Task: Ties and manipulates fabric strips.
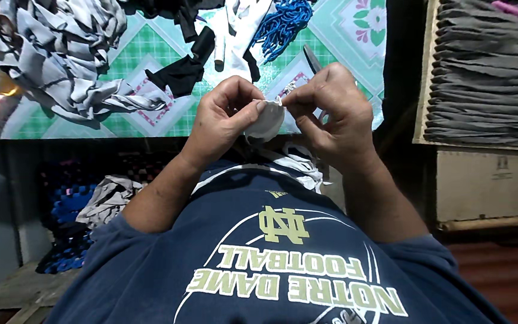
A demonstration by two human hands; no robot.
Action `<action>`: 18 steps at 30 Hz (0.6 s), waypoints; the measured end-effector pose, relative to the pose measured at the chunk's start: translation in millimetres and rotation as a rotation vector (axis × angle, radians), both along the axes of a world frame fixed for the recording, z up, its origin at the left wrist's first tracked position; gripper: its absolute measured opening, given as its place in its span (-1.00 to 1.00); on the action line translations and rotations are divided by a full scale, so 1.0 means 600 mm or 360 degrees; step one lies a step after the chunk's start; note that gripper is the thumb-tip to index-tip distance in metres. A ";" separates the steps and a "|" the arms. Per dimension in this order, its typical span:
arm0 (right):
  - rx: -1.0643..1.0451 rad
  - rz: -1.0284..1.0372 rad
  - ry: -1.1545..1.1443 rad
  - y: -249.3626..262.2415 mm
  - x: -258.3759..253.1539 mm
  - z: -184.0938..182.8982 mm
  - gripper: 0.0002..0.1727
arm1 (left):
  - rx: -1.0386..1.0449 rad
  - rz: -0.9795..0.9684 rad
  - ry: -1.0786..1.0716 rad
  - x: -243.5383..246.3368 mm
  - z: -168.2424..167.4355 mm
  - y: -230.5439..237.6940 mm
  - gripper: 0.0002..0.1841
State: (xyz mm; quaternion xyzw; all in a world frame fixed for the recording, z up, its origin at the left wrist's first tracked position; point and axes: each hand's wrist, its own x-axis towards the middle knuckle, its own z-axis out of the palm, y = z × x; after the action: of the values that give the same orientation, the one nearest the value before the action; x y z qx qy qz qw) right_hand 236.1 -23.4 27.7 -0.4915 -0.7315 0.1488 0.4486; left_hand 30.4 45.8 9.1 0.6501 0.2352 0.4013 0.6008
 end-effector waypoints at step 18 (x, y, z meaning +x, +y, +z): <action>0.0122 -0.0157 -0.0191 -0.006 -0.018 -0.002 -0.82 | 0.0411 0.0238 0.0212 0.001 0.004 -0.012 -0.91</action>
State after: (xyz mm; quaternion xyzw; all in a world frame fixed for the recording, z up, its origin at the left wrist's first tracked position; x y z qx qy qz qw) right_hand 225.1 -27.0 26.6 -0.5174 -0.7372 0.0686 0.4292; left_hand 31.0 38.8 11.2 0.7278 0.2687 0.4276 0.4639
